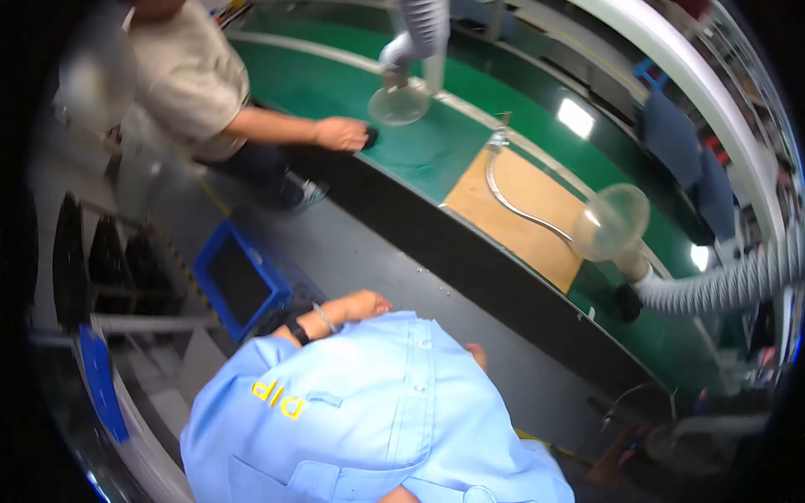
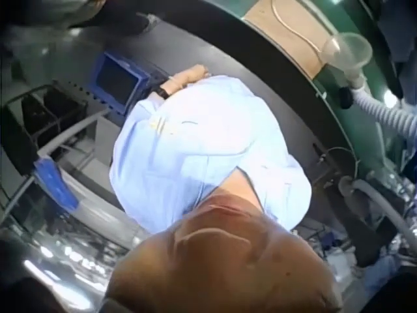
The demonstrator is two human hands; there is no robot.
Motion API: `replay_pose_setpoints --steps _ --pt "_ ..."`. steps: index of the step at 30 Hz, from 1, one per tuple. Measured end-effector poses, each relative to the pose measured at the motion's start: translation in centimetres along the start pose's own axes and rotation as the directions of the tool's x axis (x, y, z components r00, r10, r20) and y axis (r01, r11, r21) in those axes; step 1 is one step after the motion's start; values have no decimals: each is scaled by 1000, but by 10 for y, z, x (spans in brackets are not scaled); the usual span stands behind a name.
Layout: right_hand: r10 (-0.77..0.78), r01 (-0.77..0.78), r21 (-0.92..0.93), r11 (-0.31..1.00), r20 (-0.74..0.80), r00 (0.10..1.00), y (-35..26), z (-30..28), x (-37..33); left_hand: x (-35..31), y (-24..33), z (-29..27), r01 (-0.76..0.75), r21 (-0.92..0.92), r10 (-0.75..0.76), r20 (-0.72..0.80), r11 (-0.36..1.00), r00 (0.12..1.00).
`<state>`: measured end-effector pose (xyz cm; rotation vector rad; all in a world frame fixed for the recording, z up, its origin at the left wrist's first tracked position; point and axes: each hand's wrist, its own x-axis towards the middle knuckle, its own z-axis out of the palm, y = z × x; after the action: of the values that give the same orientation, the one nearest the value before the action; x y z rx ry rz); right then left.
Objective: Clean electronic components in a water bath and dry them using a handheld air tool at an industrial workstation.
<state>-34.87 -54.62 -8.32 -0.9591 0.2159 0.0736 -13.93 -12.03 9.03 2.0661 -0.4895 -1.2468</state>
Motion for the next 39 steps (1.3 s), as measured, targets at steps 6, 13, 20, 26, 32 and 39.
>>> replay_pose_setpoints --steps 6,13,20,26,32,39 --pt "227 -228 -949 218 -178 958 24 97 55 -82 -120 -69 218 78 -218 -1 973 976" --pt "417 -475 -879 -31 -443 793 45 321 198 -189 -261 -53 368 -162 -401 -287 915 870" --pt "733 348 -934 85 295 613 183 539 305 -239 -323 -36 244 -520 -499 -433 819 751" --pt "869 223 -969 109 202 452 260 735 392 -230 -350 -40 -12 -799 -503 -390 601 771" --pt "932 487 -842 230 335 140 366 920 419 -178 -400 11 -562 -823 -765 -414 82 493" --pt "799 766 -454 455 588 -126 504 1078 432 -234 -382 -134 -141 -984 -944 -147 109 295"
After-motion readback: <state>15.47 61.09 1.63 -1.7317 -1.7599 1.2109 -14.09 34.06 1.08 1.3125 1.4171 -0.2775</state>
